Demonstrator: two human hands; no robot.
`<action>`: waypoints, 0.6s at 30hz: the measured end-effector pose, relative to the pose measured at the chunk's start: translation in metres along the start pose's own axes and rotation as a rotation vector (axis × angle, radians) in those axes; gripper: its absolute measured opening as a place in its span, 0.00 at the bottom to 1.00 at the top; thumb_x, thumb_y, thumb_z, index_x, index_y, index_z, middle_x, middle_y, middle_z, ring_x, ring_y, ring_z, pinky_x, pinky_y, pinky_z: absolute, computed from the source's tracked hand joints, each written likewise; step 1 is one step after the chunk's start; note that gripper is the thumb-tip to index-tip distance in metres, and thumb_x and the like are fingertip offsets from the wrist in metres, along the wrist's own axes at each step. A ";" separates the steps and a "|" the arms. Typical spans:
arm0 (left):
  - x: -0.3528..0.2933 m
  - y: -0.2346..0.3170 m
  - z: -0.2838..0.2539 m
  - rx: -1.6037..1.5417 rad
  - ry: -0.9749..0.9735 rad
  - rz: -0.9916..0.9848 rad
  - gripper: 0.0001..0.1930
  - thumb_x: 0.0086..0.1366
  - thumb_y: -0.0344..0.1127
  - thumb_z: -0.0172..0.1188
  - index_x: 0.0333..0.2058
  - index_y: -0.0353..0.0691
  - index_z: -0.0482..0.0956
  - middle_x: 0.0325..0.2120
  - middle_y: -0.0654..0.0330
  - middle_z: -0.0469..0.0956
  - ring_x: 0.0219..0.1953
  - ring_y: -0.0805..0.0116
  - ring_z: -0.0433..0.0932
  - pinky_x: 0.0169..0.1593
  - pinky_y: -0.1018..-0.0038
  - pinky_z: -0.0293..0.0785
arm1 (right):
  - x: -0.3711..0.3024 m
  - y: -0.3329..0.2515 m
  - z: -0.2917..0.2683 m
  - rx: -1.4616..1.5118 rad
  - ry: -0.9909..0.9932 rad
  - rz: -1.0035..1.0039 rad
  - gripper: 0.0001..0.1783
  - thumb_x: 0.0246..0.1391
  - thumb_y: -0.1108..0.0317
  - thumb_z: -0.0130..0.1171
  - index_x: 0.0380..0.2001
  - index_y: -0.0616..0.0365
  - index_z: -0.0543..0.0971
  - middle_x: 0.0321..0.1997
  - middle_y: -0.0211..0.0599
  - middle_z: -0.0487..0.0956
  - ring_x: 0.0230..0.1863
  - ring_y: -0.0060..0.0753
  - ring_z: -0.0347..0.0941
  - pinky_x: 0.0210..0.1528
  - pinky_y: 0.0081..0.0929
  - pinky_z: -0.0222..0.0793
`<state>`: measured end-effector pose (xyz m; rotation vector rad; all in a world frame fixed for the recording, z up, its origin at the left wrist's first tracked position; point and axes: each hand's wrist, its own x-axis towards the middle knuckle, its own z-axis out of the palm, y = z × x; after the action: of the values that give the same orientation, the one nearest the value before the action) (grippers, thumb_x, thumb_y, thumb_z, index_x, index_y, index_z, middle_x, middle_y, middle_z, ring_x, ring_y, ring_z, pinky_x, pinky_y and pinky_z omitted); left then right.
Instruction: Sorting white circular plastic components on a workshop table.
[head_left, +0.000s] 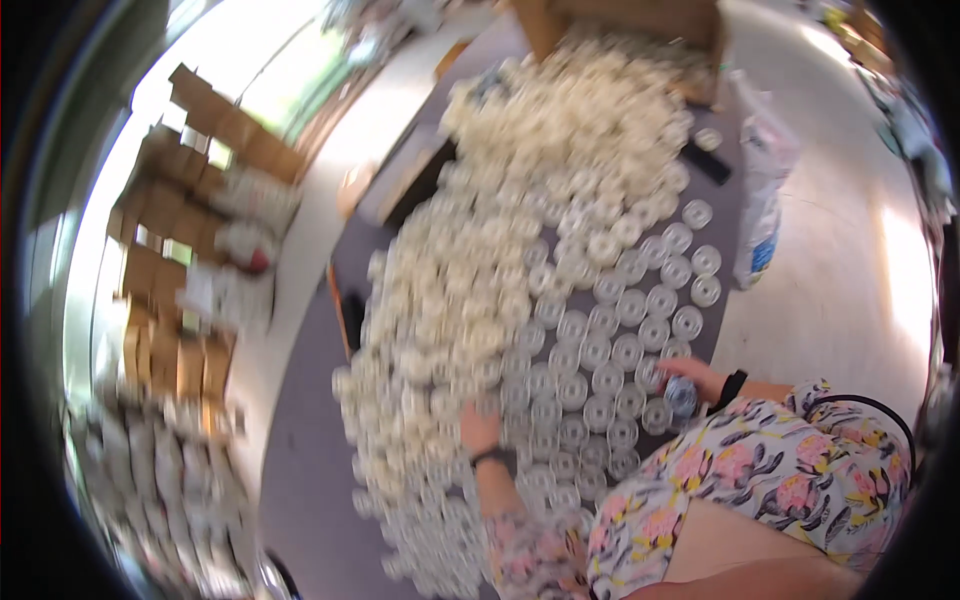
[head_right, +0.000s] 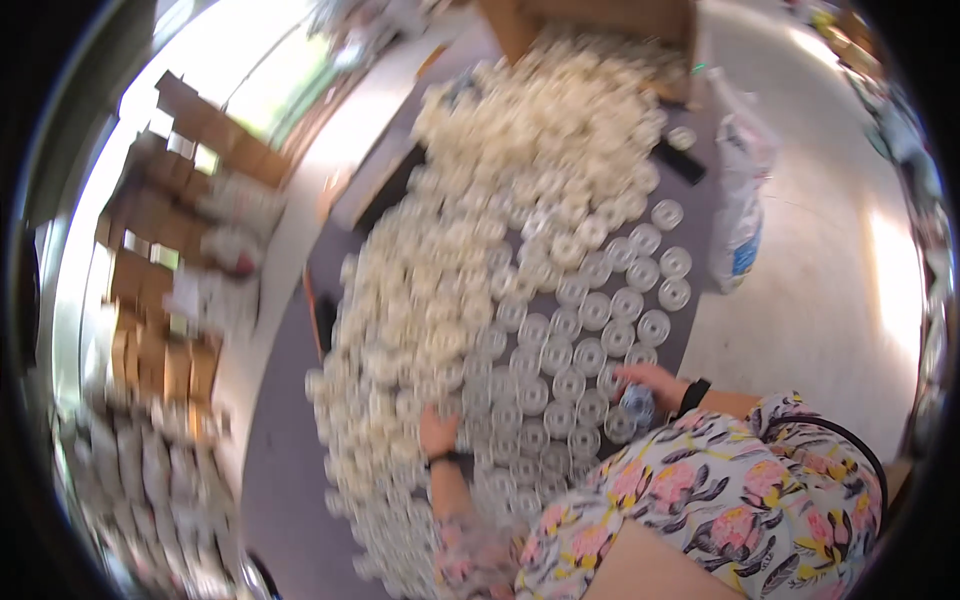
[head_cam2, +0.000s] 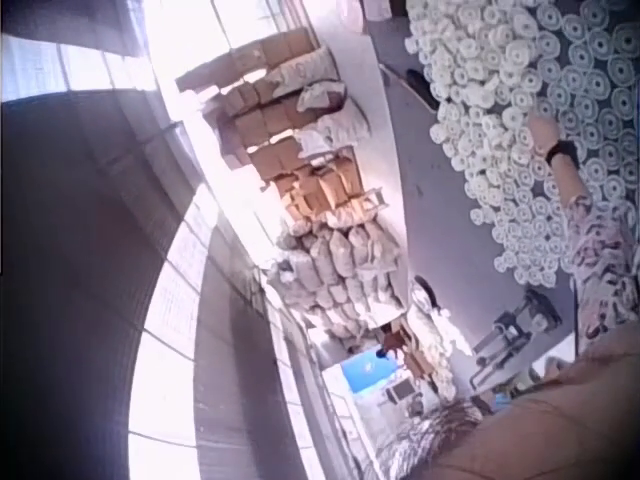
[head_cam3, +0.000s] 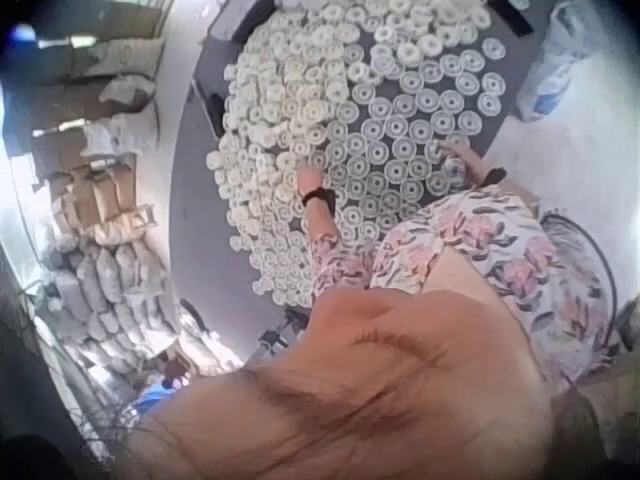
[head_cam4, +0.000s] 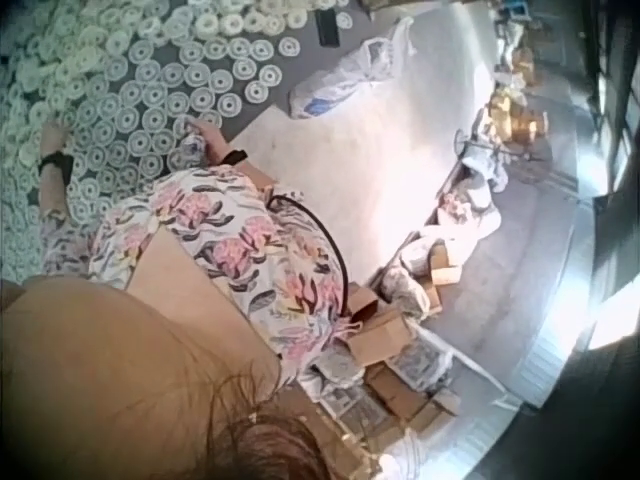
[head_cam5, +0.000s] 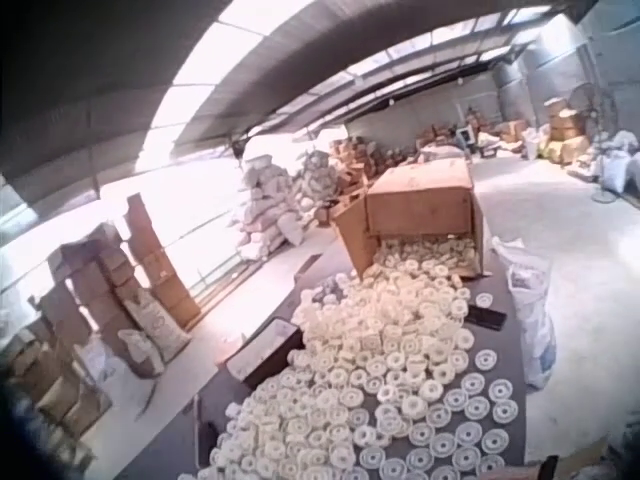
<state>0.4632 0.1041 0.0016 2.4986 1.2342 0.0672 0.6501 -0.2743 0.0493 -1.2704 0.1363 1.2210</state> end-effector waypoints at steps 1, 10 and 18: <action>-0.005 0.003 0.002 -0.009 0.033 0.042 0.28 0.42 0.42 0.61 0.44 0.39 0.68 0.38 0.49 0.72 0.42 0.51 0.70 0.44 0.63 0.67 | 0.005 0.014 -0.010 -0.044 -0.076 -0.139 0.19 0.48 0.53 0.52 0.32 0.60 0.74 0.26 0.38 0.77 0.28 0.25 0.72 0.31 0.25 0.66; -0.008 0.025 -0.031 0.025 0.130 0.019 0.15 0.46 0.42 0.60 0.17 0.32 0.77 0.15 0.50 0.74 0.18 0.57 0.72 0.28 0.64 0.68 | -0.014 -0.010 0.007 0.129 -0.124 0.050 0.12 0.51 0.58 0.51 0.28 0.56 0.73 0.23 0.26 0.71 0.22 0.16 0.66 0.25 0.17 0.62; 0.046 -0.003 -0.012 -1.101 0.155 -0.624 0.22 0.52 0.46 0.57 0.34 0.28 0.73 0.25 0.54 0.73 0.27 0.67 0.70 0.32 0.69 0.66 | 0.001 0.000 -0.012 0.218 -0.098 0.045 0.16 0.50 0.56 0.51 0.31 0.60 0.75 0.25 0.34 0.77 0.25 0.22 0.73 0.30 0.22 0.69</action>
<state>0.4872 0.1451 0.0069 1.1495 1.4257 0.5997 0.6567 -0.2832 0.0436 -1.0216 0.2216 1.2682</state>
